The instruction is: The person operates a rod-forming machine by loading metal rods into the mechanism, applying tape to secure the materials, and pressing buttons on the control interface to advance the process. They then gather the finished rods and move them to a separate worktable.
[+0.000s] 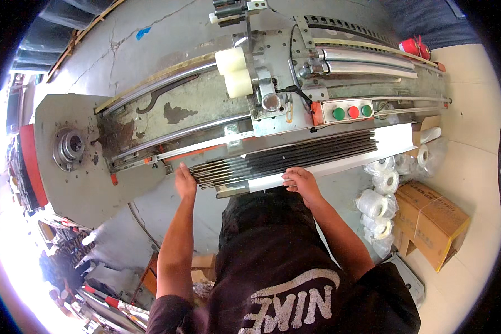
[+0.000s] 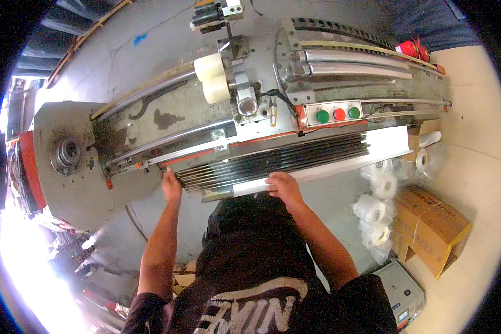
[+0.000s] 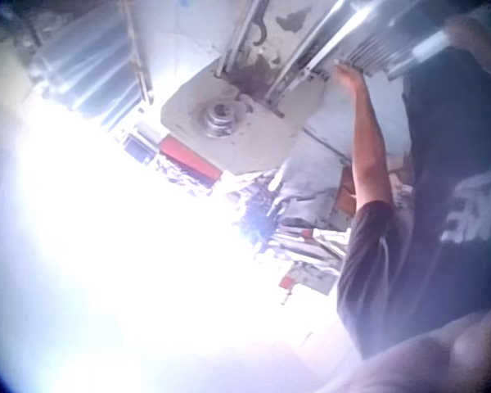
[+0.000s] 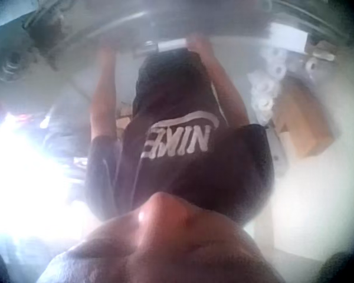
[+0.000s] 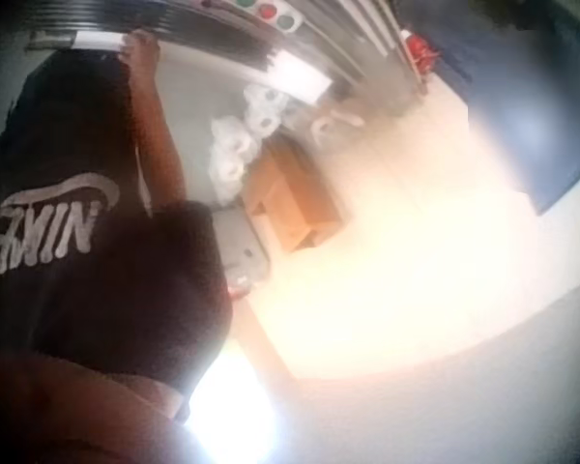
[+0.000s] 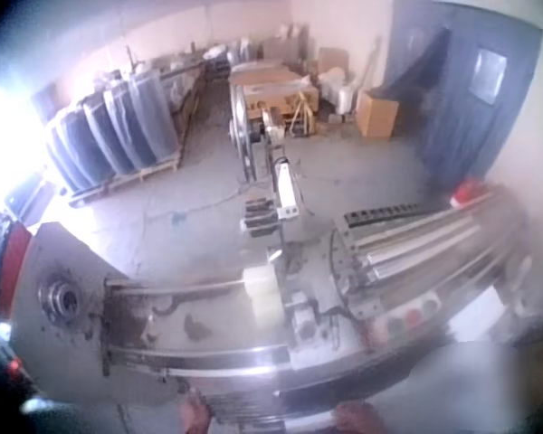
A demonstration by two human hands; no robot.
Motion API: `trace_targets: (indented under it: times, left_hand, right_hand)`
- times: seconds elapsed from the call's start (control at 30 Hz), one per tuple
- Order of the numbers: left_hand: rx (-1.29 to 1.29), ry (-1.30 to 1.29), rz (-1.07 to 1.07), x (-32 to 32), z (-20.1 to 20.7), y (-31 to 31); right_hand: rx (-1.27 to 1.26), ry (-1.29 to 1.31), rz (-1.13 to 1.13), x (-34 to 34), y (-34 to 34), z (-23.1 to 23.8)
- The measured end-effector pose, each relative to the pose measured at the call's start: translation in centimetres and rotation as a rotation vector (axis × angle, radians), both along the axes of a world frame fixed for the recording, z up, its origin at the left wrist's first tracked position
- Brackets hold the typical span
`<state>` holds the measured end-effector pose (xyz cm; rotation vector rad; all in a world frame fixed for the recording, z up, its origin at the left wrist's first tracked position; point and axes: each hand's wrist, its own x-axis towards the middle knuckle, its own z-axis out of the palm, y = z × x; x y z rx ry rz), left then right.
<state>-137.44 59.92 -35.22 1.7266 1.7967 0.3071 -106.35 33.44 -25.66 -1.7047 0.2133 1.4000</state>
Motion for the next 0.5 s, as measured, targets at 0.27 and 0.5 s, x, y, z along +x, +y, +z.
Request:
trace_targets:
  times: [0.27, 0.5]
  left_hand:
    - [-0.202, -0.095, 0.076, -2.8, -0.4, -0.6]
    - [-0.474, -0.420, 0.179, -4.3, 1.0, -2.8]
  right_hand:
    - [0.121, -0.216, 0.402, -3.7, 0.4, -1.4]
    - [0.221, -0.483, 0.619, -4.6, 3.1, -1.7]
